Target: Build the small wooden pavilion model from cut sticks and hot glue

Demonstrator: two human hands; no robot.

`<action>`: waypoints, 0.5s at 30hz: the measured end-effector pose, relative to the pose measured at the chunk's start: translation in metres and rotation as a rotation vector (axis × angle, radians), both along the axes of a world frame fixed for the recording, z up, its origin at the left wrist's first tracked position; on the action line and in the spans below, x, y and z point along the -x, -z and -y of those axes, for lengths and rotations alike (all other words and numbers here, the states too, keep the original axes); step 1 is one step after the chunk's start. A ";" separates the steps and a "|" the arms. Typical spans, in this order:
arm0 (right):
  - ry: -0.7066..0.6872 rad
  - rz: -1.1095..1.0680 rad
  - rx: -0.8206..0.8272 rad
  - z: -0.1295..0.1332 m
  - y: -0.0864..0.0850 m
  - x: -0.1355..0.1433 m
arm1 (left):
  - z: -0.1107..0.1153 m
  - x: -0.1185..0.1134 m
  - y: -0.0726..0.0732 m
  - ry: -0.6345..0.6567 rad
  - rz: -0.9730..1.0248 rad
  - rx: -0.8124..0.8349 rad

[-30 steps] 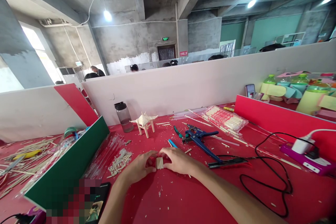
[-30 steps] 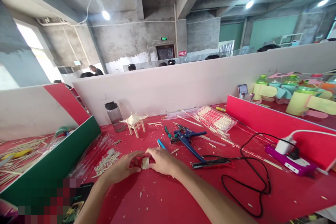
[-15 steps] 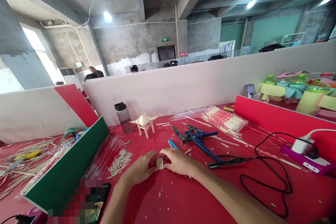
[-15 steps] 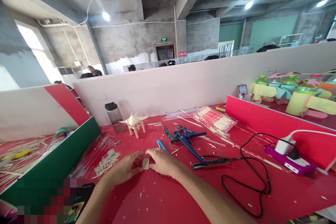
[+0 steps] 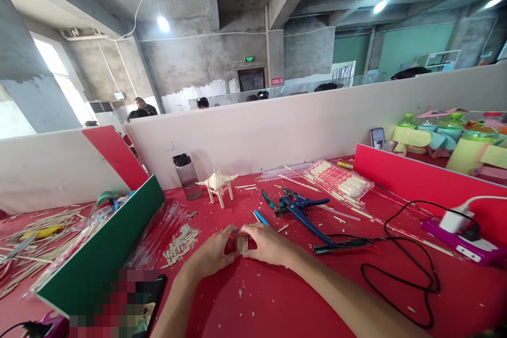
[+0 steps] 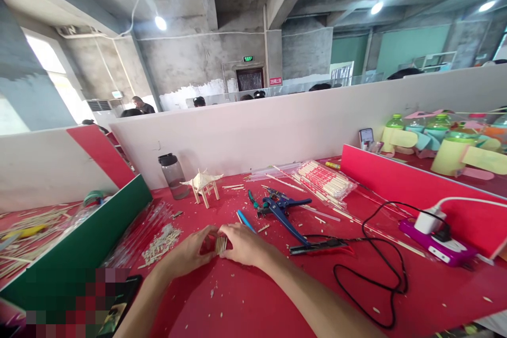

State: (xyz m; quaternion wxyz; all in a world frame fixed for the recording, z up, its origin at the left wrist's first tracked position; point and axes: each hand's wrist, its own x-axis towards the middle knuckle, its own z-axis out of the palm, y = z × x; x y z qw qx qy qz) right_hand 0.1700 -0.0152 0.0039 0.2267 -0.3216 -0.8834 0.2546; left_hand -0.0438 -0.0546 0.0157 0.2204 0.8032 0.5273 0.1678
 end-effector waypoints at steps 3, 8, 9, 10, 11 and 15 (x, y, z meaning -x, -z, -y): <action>0.003 0.001 -0.002 0.000 0.001 0.001 | -0.001 0.000 0.002 -0.005 -0.017 -0.020; 0.013 -0.005 -0.008 -0.003 0.002 -0.001 | -0.004 -0.006 0.006 0.004 -0.019 -0.040; 0.012 -0.004 -0.005 -0.004 0.002 -0.002 | -0.004 -0.008 0.007 0.002 -0.012 -0.046; 0.010 -0.004 -0.001 -0.005 0.002 -0.003 | -0.005 -0.010 0.007 0.003 -0.002 -0.051; 0.007 -0.005 0.004 -0.006 0.001 -0.004 | -0.005 -0.011 0.006 0.004 0.010 -0.056; -0.006 0.000 0.017 -0.010 -0.002 -0.009 | -0.003 -0.014 0.004 -0.010 0.031 -0.039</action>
